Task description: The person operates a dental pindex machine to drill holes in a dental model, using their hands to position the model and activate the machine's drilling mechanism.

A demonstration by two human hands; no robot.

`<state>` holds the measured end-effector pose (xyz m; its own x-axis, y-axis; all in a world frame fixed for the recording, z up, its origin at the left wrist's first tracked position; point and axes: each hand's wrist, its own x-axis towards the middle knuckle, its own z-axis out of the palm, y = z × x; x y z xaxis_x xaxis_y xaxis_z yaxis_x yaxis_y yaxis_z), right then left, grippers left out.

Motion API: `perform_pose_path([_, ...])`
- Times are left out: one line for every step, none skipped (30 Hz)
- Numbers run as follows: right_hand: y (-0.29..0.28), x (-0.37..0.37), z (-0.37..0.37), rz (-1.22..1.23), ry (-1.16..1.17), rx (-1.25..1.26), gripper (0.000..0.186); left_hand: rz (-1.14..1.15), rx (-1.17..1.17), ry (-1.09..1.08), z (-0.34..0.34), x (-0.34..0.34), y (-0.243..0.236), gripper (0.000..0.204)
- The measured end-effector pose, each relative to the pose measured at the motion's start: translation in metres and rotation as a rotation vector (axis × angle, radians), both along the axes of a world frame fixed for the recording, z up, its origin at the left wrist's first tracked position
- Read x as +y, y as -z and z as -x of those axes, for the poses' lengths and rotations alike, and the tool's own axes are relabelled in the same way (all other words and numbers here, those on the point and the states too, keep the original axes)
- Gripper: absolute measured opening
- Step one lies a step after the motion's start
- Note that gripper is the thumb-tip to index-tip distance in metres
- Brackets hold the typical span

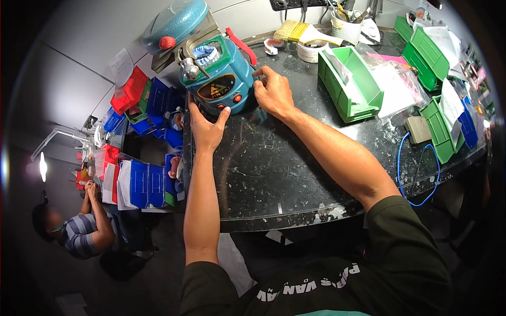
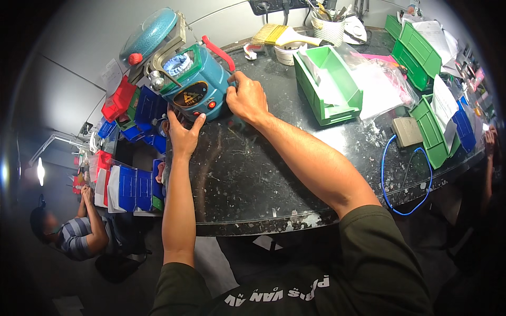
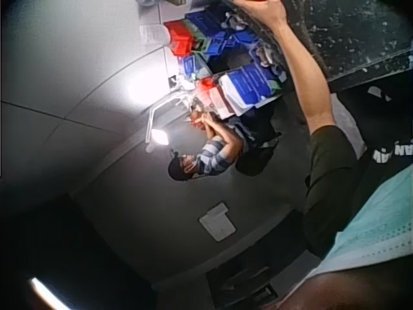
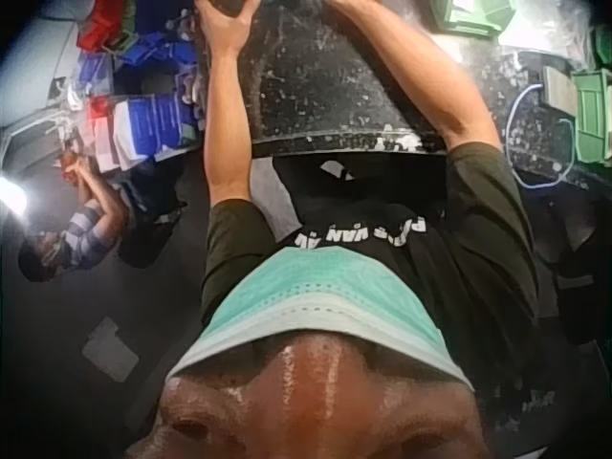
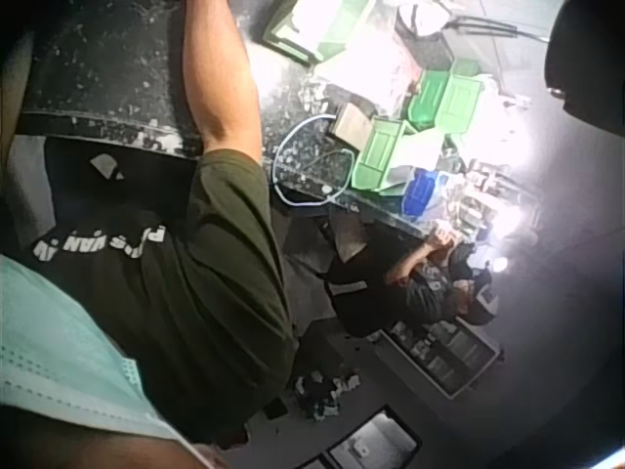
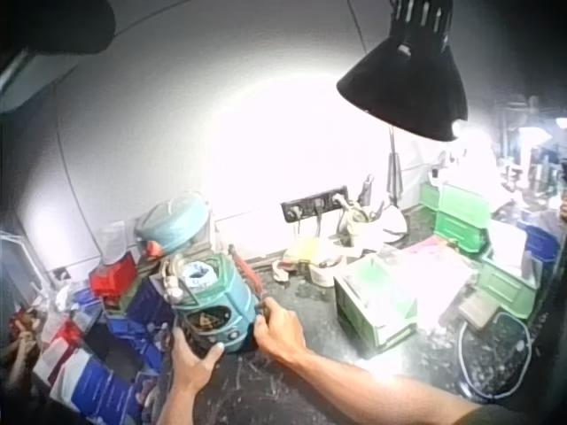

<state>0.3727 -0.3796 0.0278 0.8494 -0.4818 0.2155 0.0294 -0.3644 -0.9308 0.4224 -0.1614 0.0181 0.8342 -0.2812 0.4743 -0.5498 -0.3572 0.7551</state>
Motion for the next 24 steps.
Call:
perform_pose_path([0.0001, 0.0001, 0.0001, -0.002, -0.001, 0.0, 0.032, 0.0, 0.008, -0.001, -0.0002, 0.0001, 0.0006, 0.104])
perform_pose_path([0.0002, 0.0, 0.0003, -0.002, -0.001, 0.0, 0.032, 0.0, 0.008, -0.001, -0.0004, 0.0002, 0.0013, 0.104])
perform_pose_path([-0.0002, 0.0, 0.0006, -0.001, -0.002, 0.0, 0.032, 0.005, 0.01, 0.001, -0.0004, 0.0003, 0.0012, 0.104])
perform_pose_path([-0.0005, 0.0, 0.0008, 0.0, -0.004, -0.001, 0.032, 0.011, 0.013, 0.003, -0.0004, 0.0004, 0.0012, 0.104])
perform_pose_path([-0.0009, 0.0003, 0.0009, -0.001, -0.005, -0.001, 0.032, 0.01, 0.012, 0.003, -0.0002, 0.0007, 0.0011, 0.104])
perform_pose_path([-0.0005, 0.0, 0.0007, 0.002, -0.003, -0.003, 0.032, 0.012, 0.011, 0.003, 0.0001, 0.0003, 0.001, 0.104])
perform_pose_path([-0.0002, -0.0003, 0.0005, 0.005, -0.001, -0.006, 0.032, 0.014, 0.01, 0.003, 0.0002, -0.0001, 0.0008, 0.103])
perform_pose_path([0.0, -0.0005, 0.0002, 0.005, -0.001, -0.006, 0.032, 0.014, 0.01, 0.003, 0.0001, -0.0003, 0.0003, 0.103])
perform_pose_path([0.0003, -0.0004, -0.0003, 0.006, -0.002, -0.007, 0.032, 0.014, 0.01, 0.007, -0.0003, -0.0001, 0.0006, 0.103])
perform_pose_path([0.0005, -0.0005, -0.0006, 0.006, -0.003, -0.007, 0.032, 0.014, 0.011, 0.011, -0.0007, 0.0001, 0.0009, 0.103])
perform_pose_path([0.0008, -0.0006, -0.0007, 0.006, -0.003, -0.007, 0.032, 0.015, 0.011, 0.011, -0.0008, 0.0003, 0.0013, 0.103])
perform_pose_path([0.0008, -0.0004, -0.0006, 0.0, -0.004, -0.002, 0.032, 0.017, 0.013, 0.011, -0.0004, 0.0005, 0.0011, 0.103])
perform_pose_path([0.0008, -0.0002, -0.0006, -0.006, -0.006, 0.003, 0.032, 0.02, 0.016, 0.012, -0.0001, 0.0005, 0.0009, 0.103])
perform_pose_path([0.0008, -0.0001, -0.0006, -0.006, -0.006, 0.003, 0.032, 0.021, 0.016, 0.012, -0.0001, 0.0001, 0.0009, 0.103])
perform_pose_path([0.0007, 0.0002, -0.0007, -0.005, -0.002, 0.001, 0.033, 0.018, 0.017, 0.009, -0.0003, 0.0002, 0.0007, 0.103])
perform_pose_path([0.0007, 0.0004, -0.0009, -0.004, 0.002, -0.002, 0.033, 0.017, 0.018, 0.008, -0.0004, 0.0004, 0.0007, 0.103])
perform_pose_path([0.0009, 0.0005, -0.0009, -0.003, 0.002, -0.002, 0.033, 0.016, 0.019, 0.007, -0.0007, 0.0006, 0.0008, 0.103])
perform_pose_path([0.0011, 0.0001, -0.0005, 0.004, 0.005, 0.001, 0.033, 0.013, 0.018, 0.004, -0.001, 0.0002, 0.0017, 0.103])
perform_pose_path([0.0013, -0.0003, -0.0003, 0.011, 0.008, 0.004, 0.033, 0.013, 0.019, 0.003, -0.0013, -0.0003, 0.0029, 0.104])
perform_pose_path([0.0016, -0.0008, -0.0004, 0.014, 0.01, 0.006, 0.033, 0.013, 0.02, 0.003, -0.0019, -0.001, 0.0042, 0.104])
perform_pose_path([0.0004, -0.0002, -0.0002, 0.01, 0.005, 0.004, 0.032, 0.011, 0.012, -0.001, -0.0009, 0.0, 0.002, 0.104])
perform_pose_path([-0.0008, 0.0003, 0.0001, 0.007, 0.0, 0.003, 0.032, 0.009, 0.005, -0.005, 0.0, 0.0008, -0.0002, 0.104])
perform_pose_path([-0.0019, 0.001, 0.0004, 0.002, -0.003, 0.0, 0.032, 0.004, 0.002, -0.007, 0.0009, 0.0015, -0.0024, 0.104])
perform_pose_path([-0.0011, 0.0008, 0.0003, 0.001, -0.003, -0.003, 0.032, 0.005, 0.008, -0.007, 0.0005, 0.001, -0.0014, 0.104])
